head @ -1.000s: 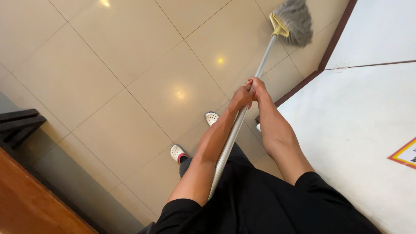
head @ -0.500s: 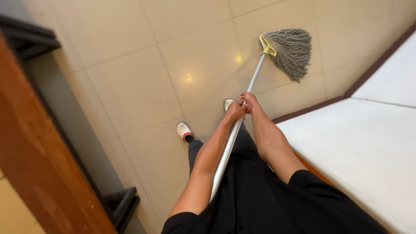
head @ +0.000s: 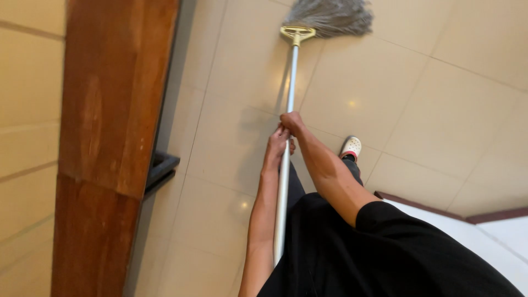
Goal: Mopping the floor around the bar and seating area.
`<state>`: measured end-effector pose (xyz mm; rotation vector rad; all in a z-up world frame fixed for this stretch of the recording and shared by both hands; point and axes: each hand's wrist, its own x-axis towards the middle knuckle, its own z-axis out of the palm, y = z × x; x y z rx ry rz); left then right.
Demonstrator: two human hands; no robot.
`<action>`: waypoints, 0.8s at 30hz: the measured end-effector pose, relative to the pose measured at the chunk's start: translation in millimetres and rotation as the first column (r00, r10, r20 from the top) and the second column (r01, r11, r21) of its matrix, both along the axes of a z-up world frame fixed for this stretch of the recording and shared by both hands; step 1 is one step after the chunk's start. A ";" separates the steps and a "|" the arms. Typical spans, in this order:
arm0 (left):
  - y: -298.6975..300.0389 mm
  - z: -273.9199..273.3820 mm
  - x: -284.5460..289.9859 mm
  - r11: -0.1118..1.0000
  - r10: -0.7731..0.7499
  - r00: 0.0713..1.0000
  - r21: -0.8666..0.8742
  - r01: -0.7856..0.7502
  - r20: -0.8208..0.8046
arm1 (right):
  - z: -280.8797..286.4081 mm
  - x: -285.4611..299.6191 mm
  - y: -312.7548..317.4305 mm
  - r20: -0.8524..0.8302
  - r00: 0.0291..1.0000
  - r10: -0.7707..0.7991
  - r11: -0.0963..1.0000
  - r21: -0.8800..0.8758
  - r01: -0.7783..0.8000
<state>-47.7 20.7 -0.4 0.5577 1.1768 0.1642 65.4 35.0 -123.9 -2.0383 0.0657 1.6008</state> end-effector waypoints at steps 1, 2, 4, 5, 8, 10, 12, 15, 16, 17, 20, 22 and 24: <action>10.2 3.0 -26.3 0.999 0.035 0.999 -0.002 -0.035 -0.003 | -32.5 -30.6 16.4 -0.003 0.999 0.035 0.999 -0.002 -0.035; 18.7 5.5 -51.5 0.994 0.108 0.994 0.023 -0.108 -0.017 | -65.6 -60.7 30.8 0.174 0.914 0.367 0.917 0.096 -0.387; 31.6 10.8 -99.1 0.978 0.207 0.977 0.043 -0.205 -0.041 | -79.2 -118.8 56.5 0.355 0.683 0.639 0.688 0.134 -0.713; 36.9 13.8 -122.5 0.965 0.260 0.963 0.064 -0.255 -0.076 | -59.2 -146.6 69.6 0.163 0.803 0.573 0.792 0.144 -0.594; 43.3 26.5 -179.4 0.923 0.384 0.915 0.075 -0.377 -0.127 | -4.5 -213.9 89.6 -0.095 0.891 0.445 0.893 0.126 -0.432; 42.5 40.4 -204.3 0.902 0.432 0.890 0.074 -0.426 -0.146 | 20.7 -245.8 93.3 -0.159 0.904 0.396 0.916 0.135 -0.377; 40.4 57.0 -219.9 0.866 0.499 0.855 0.042 -0.499 -0.139 | 35.3 -268.9 93.9 -0.206 0.864 0.460 0.888 0.121 -0.444; 33.7 62.4 -223.8 0.869 0.492 0.850 0.043 -0.494 -0.187 | 17.3 -287.8 81.9 -0.329 0.878 0.349 0.937 0.153 -0.315; 32.8 64.4 -218.7 0.875 0.481 0.856 0.049 -0.481 -0.189 | 18.8 -283.3 78.5 -0.333 0.880 0.338 0.940 0.158 -0.301; 32.6 65.9 -212.2 0.880 0.471 0.857 0.045 -0.473 -0.210 | 20.0 -277.3 76.5 -0.351 0.885 0.307 0.951 0.153 -0.269; 27.7 83.8 -182.0 0.905 0.423 0.873 0.055 -0.423 -0.243 | 28.7 -247.2 66.7 -0.351 0.892 0.285 0.957 0.157 -0.244; 25.1 96.4 -147.1 0.929 0.368 0.896 0.064 -0.364 -0.247 | 25.7 -214.5 60.7 -0.321 0.905 0.279 0.958 0.162 -0.238; 19.2 107.9 -108.7 0.954 0.300 0.911 0.081 -0.289 -0.284 | 13.9 -183.9 53.0 -0.206 0.926 0.318 0.940 0.198 -0.278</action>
